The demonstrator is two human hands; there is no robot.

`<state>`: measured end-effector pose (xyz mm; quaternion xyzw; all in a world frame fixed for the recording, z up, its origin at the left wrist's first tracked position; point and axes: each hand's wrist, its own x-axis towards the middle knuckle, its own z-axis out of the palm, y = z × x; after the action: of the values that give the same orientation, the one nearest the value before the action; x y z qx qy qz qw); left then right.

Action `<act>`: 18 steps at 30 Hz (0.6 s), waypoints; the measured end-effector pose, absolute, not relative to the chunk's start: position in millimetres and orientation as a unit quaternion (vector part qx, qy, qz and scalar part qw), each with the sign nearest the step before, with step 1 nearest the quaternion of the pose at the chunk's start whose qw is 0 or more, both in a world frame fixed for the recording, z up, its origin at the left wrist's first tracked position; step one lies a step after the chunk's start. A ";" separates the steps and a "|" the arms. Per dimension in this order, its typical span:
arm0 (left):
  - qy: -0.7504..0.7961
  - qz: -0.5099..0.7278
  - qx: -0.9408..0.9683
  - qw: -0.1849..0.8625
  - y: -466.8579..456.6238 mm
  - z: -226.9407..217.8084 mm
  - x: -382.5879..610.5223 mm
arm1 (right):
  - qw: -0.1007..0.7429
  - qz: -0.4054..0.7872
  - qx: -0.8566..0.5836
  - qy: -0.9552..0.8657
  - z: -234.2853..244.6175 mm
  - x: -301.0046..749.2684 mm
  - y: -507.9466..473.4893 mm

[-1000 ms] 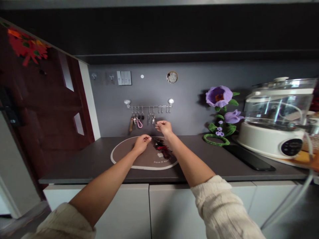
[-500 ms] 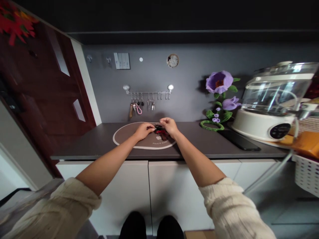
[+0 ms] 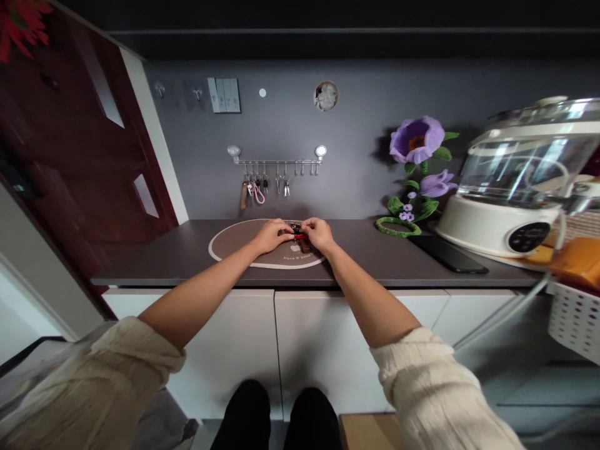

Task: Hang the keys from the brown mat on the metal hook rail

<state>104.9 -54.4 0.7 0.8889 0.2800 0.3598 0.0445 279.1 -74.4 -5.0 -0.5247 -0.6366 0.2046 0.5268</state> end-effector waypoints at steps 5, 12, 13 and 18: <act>0.268 0.354 0.896 0.032 -53.9 0.6 109.7 | 0.529 0.194 -0.528 -0.635 -5.6 279.5 -72.8; 0.274 0.392 0.876 0.059 -55.6 1.7 114.9 | 0.537 0.191 -0.533 -0.625 -6.1 279.6 -71.0; 0.277 0.399 0.871 0.072 -55.8 2.0 115.3 | 0.536 0.192 -0.533 -0.625 -5.8 279.7 -71.3; 0.289 0.434 0.840 0.153 -58.8 5.2 116.6 | 0.535 0.197 -0.540 -0.619 -4.1 279.3 -73.8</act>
<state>116.6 -58.8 5.2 0.8396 0.2889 0.4336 0.1535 279.3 -73.8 -4.1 -0.5399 -0.6195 0.1970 0.5347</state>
